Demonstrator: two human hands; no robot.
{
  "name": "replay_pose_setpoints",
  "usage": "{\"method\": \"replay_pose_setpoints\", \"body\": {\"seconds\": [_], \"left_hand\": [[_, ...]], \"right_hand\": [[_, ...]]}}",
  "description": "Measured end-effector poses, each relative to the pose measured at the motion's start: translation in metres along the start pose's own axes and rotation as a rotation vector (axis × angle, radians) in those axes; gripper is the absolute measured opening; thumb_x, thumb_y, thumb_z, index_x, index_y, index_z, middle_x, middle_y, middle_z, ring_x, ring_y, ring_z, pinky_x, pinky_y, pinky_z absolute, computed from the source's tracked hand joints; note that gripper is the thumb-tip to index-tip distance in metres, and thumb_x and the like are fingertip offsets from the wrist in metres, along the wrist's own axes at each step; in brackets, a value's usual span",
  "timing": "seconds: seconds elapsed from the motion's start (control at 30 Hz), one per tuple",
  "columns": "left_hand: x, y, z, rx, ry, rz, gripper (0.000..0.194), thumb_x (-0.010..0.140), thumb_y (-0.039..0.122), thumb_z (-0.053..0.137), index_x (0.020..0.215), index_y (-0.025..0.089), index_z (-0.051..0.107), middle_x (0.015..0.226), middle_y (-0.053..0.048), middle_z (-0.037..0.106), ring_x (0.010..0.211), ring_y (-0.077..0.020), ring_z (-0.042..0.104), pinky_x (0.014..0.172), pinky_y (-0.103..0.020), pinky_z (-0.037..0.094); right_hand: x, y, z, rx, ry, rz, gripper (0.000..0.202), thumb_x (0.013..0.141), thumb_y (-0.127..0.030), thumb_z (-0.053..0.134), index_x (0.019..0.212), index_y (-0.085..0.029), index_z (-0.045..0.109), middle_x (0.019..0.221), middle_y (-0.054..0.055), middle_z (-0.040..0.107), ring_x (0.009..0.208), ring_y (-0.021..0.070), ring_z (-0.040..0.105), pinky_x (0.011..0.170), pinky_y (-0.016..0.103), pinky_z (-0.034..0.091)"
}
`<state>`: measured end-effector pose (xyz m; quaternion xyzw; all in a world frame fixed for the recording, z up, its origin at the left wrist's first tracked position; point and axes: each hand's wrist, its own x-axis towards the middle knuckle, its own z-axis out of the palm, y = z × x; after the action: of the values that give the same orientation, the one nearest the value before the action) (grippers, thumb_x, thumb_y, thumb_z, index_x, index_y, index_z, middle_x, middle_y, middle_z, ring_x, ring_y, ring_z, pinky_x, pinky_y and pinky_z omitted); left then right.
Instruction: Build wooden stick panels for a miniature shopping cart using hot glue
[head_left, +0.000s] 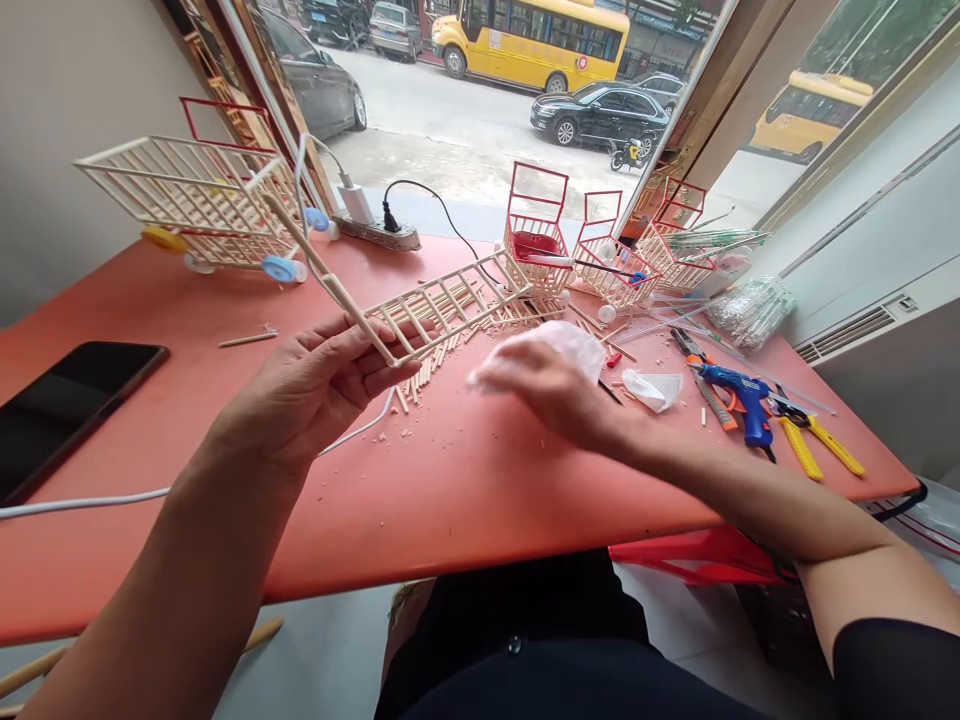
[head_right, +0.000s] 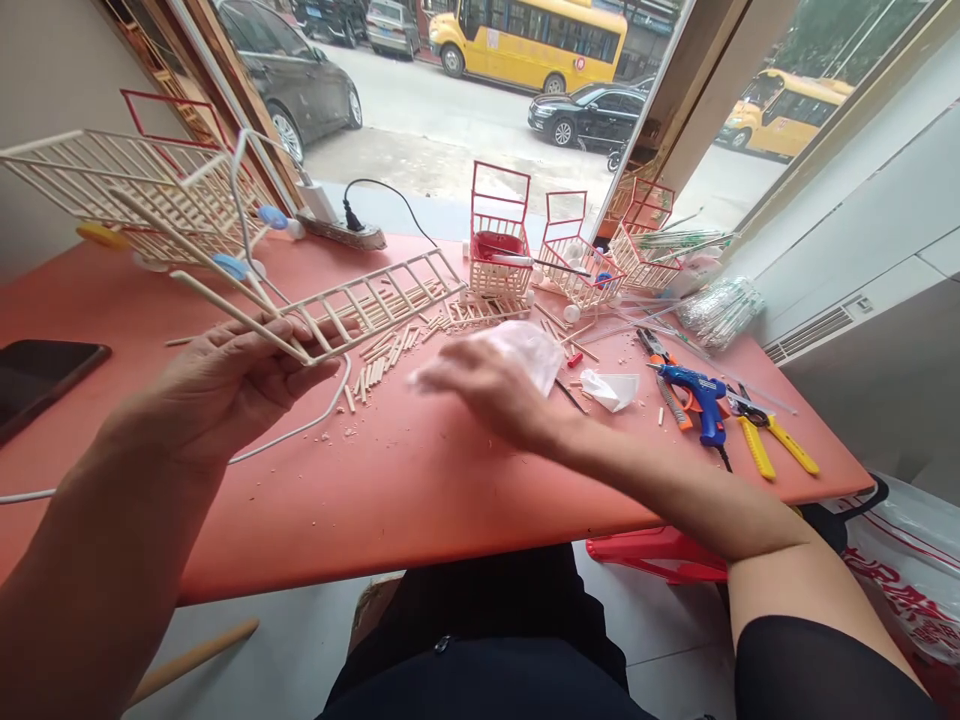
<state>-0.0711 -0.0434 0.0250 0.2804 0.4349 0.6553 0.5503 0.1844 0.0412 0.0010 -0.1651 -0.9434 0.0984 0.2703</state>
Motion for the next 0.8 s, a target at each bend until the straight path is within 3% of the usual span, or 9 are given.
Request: {"method": "replay_pose_setpoints", "body": {"seconds": [0.1,0.17,0.27,0.37,0.47,0.6,0.7,0.8], "left_hand": [[-0.001,0.0,0.001,0.009,-0.009,0.011,0.014,0.083,0.009,0.076,0.07,0.013,0.076,0.095,-0.011,0.084,0.091,-0.022,0.081,0.075,-0.019,0.066],[-0.001,0.0,0.002,0.004,-0.018,0.015,0.014,0.083,0.008,0.076,0.07,0.013,0.077,0.093,-0.011,0.084,0.09,-0.0218,0.081,0.075,-0.019,0.066],[0.0,-0.002,0.001,-0.02,-0.028,0.012,0.015,0.085,0.007,0.074,0.071,0.012,0.078,0.09,-0.01,0.084,0.088,-0.0207,0.081,0.075,-0.021,0.067],[0.002,-0.004,-0.003,-0.035,-0.035,0.025,0.014,0.087,0.007,0.074,0.074,0.012,0.078,0.092,-0.01,0.084,0.089,-0.021,0.082,0.076,-0.022,0.068],[0.005,-0.006,-0.009,-0.05,-0.049,0.052,0.015,0.087,0.007,0.073,0.074,0.012,0.078,0.093,-0.011,0.083,0.091,-0.0226,0.082,0.076,-0.023,0.068],[0.007,-0.007,-0.011,-0.032,-0.052,0.03,0.015,0.088,0.008,0.072,0.074,0.012,0.079,0.094,-0.012,0.084,0.09,-0.0223,0.082,0.077,-0.025,0.068],[0.006,-0.007,-0.008,-0.027,-0.056,0.009,0.016,0.087,0.008,0.073,0.073,0.012,0.079,0.094,-0.012,0.084,0.088,-0.022,0.082,0.075,-0.024,0.068],[0.005,-0.007,-0.004,-0.02,-0.04,-0.002,0.016,0.086,0.008,0.073,0.072,0.012,0.079,0.093,-0.012,0.084,0.087,-0.0214,0.082,0.073,-0.022,0.068]], "right_hand": [[-0.016,-0.046,0.017,0.017,-0.252,-0.291,0.035,0.11,-0.019,0.044,0.132,-0.018,0.071,0.126,0.012,0.069,0.123,0.0197,0.061,0.111,0.031,0.05],[-0.013,-0.052,0.03,0.017,-0.355,-0.382,0.036,0.111,-0.022,0.042,0.134,-0.018,0.07,0.132,0.011,0.068,0.128,0.0196,0.059,0.115,0.031,0.048],[0.003,-0.023,0.045,0.069,-0.307,-0.207,0.033,0.11,-0.021,0.047,0.128,-0.025,0.073,0.137,0.009,0.066,0.137,0.0203,0.053,0.124,0.039,0.039],[0.016,0.021,0.044,0.185,-0.142,-0.01,0.025,0.107,-0.025,0.055,0.117,-0.025,0.077,0.129,0.008,0.071,0.127,0.0224,0.061,0.118,0.046,0.045],[0.017,0.051,0.024,0.417,0.097,0.125,0.022,0.103,-0.026,0.059,0.115,-0.024,0.078,0.115,0.007,0.077,0.11,0.0208,0.071,0.104,0.04,0.056],[0.015,0.076,-0.02,0.68,0.375,0.42,0.028,0.091,-0.036,0.073,0.117,-0.026,0.075,0.118,0.005,0.077,0.107,0.0226,0.072,0.097,0.041,0.06],[0.016,0.102,-0.058,0.699,0.499,0.525,0.042,0.083,-0.048,0.08,0.118,-0.028,0.07,0.113,0.003,0.076,0.106,0.0239,0.071,0.092,0.042,0.061],[0.018,0.138,-0.1,0.565,0.585,0.543,0.046,0.083,-0.053,0.08,0.12,-0.03,0.064,0.114,0.002,0.074,0.112,0.0219,0.066,0.095,0.041,0.058]]}}
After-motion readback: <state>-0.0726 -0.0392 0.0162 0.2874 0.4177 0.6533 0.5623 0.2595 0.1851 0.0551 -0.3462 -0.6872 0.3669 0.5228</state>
